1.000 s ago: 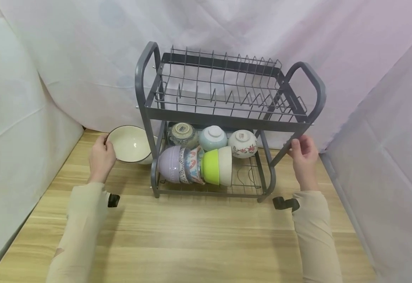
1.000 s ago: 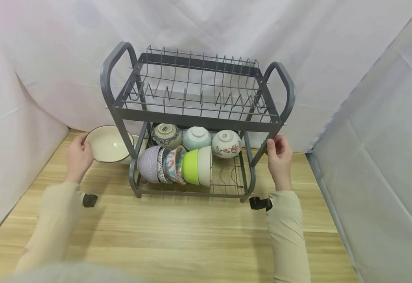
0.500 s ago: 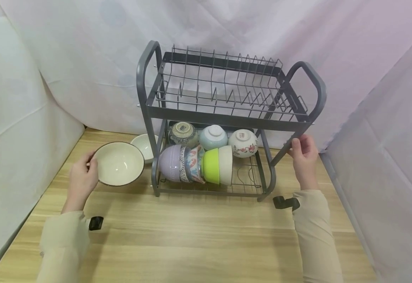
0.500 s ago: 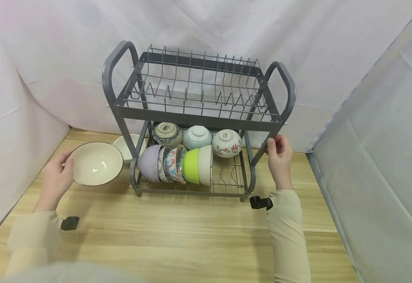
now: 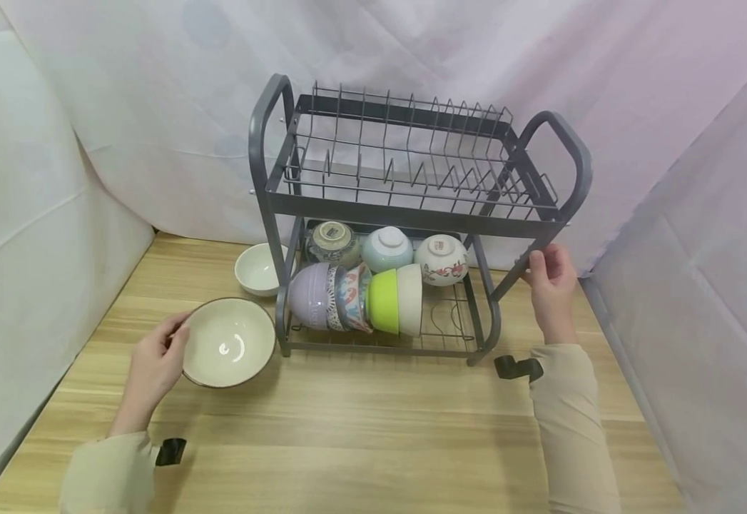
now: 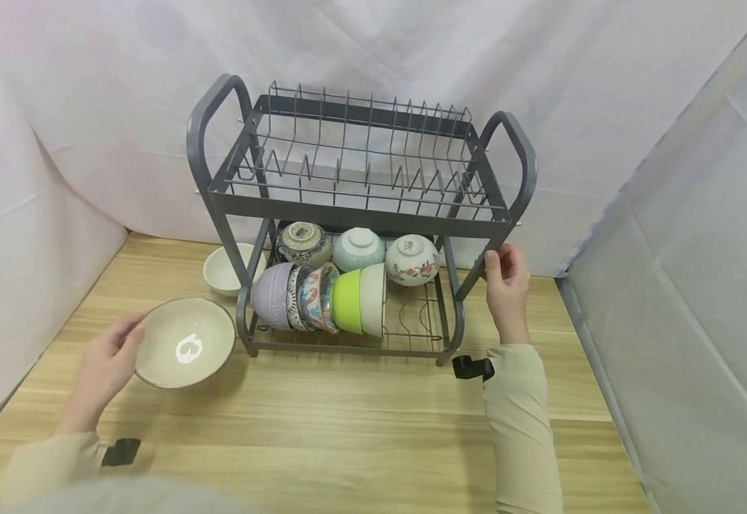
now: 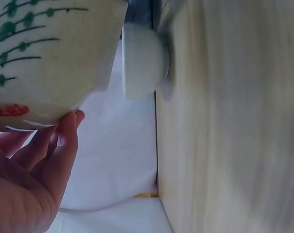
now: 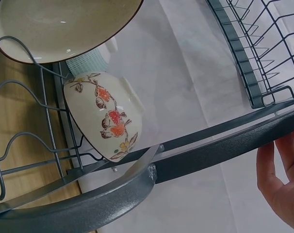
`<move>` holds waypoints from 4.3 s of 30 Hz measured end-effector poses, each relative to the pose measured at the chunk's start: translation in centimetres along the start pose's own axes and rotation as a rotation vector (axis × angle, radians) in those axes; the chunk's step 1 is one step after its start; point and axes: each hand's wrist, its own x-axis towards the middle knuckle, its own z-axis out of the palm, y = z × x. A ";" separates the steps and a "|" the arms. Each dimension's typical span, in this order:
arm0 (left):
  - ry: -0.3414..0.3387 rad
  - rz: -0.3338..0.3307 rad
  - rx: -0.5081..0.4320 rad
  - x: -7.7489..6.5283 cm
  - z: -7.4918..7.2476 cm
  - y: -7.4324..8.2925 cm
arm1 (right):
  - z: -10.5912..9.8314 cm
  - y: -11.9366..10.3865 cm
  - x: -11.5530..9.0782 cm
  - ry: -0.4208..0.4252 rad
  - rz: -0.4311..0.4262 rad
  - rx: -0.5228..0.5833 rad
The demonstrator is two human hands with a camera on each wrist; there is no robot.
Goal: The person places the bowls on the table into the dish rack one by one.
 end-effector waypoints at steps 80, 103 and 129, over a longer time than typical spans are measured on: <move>-0.507 0.111 -0.308 -3.5 14.7 9.4 | 6.9 -0.6 -19.2 -0.914 -1.005 -0.795; -0.574 0.239 -0.343 -2.8 13.9 10.2 | 5.9 -2.5 -19.6 -0.825 -1.014 -0.670; -0.039 0.130 -0.055 2.5 9.3 6.4 | 3.4 -2.6 -14.6 -0.281 -0.576 -0.002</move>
